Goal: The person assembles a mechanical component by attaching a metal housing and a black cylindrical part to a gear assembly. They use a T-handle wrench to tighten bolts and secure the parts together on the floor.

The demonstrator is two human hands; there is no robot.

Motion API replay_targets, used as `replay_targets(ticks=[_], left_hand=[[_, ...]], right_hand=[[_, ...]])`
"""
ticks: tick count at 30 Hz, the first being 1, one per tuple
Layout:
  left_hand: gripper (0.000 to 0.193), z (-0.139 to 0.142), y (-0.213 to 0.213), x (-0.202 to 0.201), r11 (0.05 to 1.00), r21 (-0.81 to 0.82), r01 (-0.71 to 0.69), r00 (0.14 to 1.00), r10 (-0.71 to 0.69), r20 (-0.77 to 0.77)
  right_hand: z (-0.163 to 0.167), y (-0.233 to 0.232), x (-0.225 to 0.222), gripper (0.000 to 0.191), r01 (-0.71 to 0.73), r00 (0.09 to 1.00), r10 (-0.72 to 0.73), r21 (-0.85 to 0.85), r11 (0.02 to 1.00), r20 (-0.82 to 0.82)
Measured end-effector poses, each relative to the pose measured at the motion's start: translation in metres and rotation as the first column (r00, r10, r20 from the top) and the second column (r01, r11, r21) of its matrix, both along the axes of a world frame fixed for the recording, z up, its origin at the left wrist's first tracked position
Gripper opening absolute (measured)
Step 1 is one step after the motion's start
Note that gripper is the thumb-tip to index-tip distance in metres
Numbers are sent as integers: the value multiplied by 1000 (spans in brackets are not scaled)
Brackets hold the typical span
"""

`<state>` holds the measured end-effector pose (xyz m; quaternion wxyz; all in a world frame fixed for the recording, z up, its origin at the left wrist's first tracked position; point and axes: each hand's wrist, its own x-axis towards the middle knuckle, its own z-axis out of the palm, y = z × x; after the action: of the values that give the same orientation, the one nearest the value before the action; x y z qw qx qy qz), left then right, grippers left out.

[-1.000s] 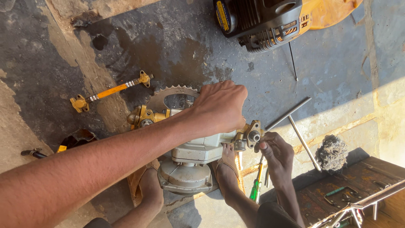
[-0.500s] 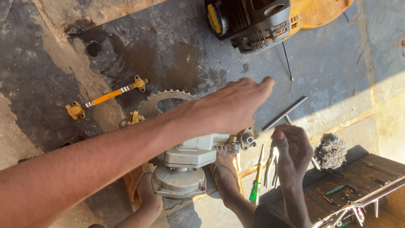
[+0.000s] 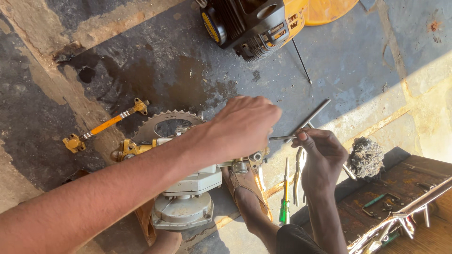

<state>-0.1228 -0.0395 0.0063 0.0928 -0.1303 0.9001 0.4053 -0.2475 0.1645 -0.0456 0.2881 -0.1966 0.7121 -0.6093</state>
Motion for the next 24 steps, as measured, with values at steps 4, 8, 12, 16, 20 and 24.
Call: replay_targets(ticks=[4,8,12,16,20,24], left_hand=[[27,-23,-6,4,986,122,-115,985,97,146],[32,-39,-13,3,944,289,-157,970,92,225],[28,-48,-17,2,894,406,-191,947,59,315],[26,-53,-15,2,902,390,-184,960,81,267],[26,-59,-14,-1,925,365,-103,990,60,128],[22,-60,-12,-1,938,338,-75,997,60,53]], right_hand=[[-15,4,-1,9,-33,987,43,-68,997,154],[-24,2,4,10,-37,974,59,-101,994,218],[-31,0,9,10,-27,962,53,-98,995,269],[-38,2,10,10,-22,948,58,-118,993,313],[-42,4,8,9,-22,950,62,-132,991,307],[-43,6,6,9,-20,945,67,-148,989,320]])
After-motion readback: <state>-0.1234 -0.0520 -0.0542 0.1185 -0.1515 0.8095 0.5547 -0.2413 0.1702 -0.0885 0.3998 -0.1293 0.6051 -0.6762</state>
